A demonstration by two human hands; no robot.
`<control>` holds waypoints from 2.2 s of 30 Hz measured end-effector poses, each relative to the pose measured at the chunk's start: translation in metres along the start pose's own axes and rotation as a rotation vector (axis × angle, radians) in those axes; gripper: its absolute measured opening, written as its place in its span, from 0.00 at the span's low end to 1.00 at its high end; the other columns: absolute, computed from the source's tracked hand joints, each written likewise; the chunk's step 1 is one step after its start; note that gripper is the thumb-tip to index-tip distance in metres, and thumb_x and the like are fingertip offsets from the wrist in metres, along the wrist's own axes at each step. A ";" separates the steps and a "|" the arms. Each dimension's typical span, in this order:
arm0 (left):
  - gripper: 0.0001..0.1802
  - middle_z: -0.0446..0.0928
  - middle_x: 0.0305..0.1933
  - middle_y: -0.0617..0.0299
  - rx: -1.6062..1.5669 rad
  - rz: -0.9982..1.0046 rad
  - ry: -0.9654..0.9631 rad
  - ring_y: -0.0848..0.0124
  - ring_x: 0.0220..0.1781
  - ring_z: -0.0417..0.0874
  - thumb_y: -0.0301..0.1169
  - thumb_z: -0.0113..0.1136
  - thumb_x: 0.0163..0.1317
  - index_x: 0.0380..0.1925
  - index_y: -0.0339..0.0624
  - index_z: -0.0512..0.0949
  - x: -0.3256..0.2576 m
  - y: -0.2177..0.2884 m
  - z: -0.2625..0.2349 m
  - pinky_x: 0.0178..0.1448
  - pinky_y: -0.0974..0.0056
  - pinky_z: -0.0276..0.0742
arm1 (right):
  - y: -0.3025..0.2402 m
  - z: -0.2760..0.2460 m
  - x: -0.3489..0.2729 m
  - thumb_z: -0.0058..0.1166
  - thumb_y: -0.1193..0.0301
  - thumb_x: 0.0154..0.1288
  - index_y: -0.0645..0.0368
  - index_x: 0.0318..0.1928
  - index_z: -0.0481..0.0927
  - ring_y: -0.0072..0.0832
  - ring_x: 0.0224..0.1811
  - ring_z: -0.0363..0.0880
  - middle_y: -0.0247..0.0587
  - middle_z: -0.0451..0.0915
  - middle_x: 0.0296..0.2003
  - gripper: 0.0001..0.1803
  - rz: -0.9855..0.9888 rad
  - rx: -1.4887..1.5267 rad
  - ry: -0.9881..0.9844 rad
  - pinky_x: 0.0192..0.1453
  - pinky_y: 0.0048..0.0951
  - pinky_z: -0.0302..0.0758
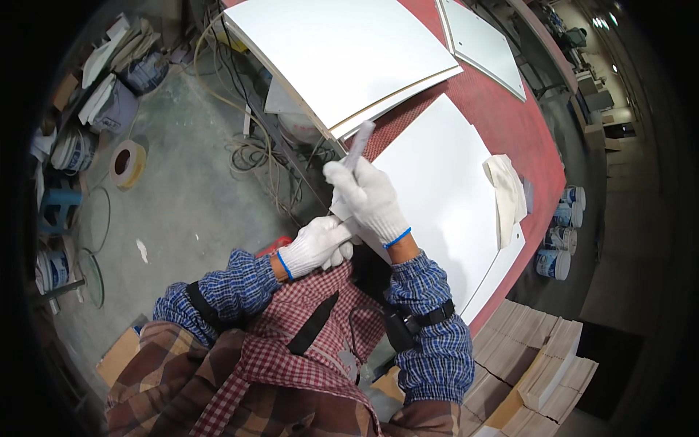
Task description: Wiping, sanding, and marking white furniture panels for quality control or assembly preparation.
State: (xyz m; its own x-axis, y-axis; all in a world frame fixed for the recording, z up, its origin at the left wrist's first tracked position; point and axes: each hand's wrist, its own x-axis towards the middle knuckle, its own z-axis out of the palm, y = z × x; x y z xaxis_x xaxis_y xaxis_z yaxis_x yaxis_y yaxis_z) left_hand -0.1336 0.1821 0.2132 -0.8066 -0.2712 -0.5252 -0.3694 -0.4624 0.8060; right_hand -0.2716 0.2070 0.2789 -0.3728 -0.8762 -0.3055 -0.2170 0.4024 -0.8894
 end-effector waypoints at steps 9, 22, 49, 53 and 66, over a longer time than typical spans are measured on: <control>0.28 0.81 0.24 0.64 0.024 -0.001 -0.004 0.77 0.18 0.78 0.53 0.52 0.74 0.41 0.36 0.82 0.000 0.002 0.001 0.20 0.71 0.73 | -0.006 -0.001 -0.001 0.58 0.58 0.72 0.63 0.43 0.79 0.19 0.27 0.75 0.31 0.76 0.25 0.18 0.019 0.000 0.010 0.31 0.26 0.73; 0.27 0.81 0.25 0.64 0.003 -0.008 -0.026 0.79 0.19 0.78 0.51 0.52 0.75 0.47 0.35 0.81 0.000 0.003 -0.001 0.21 0.72 0.73 | -0.001 -0.004 0.003 0.61 0.56 0.71 0.60 0.40 0.81 0.18 0.28 0.77 0.30 0.78 0.25 0.18 0.015 -0.147 -0.043 0.33 0.24 0.75; 0.23 0.80 0.22 0.63 -0.327 0.084 -0.136 0.77 0.19 0.78 0.49 0.56 0.74 0.34 0.39 0.80 0.014 -0.022 0.001 0.21 0.71 0.73 | 0.014 0.009 -0.068 0.54 0.69 0.77 0.66 0.57 0.75 0.20 0.31 0.79 0.42 0.83 0.37 0.16 -0.085 0.244 0.469 0.34 0.19 0.77; 0.26 0.81 0.23 0.61 -0.083 0.116 -0.062 0.71 0.25 0.84 0.52 0.55 0.74 0.35 0.36 0.81 0.020 -0.023 0.000 0.28 0.66 0.78 | 0.020 0.024 -0.063 0.55 0.69 0.76 0.65 0.57 0.75 0.17 0.26 0.75 0.38 0.81 0.31 0.16 -0.054 0.143 0.507 0.31 0.19 0.75; 0.16 0.82 0.31 0.50 0.363 0.641 0.106 0.52 0.36 0.86 0.44 0.58 0.71 0.38 0.43 0.82 0.020 -0.036 -0.002 0.35 0.49 0.81 | 0.028 0.033 -0.052 0.57 0.77 0.73 0.72 0.49 0.78 0.26 0.34 0.85 0.48 0.84 0.38 0.10 -0.337 -0.427 0.466 0.41 0.26 0.81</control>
State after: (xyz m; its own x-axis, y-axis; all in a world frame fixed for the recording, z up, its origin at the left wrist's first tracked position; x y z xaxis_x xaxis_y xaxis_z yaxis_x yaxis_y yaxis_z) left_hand -0.1360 0.1918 0.1734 -0.8731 -0.4826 0.0694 0.0142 0.1171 0.9930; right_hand -0.2288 0.2552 0.2584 -0.5493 -0.8049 0.2244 -0.6870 0.2821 -0.6697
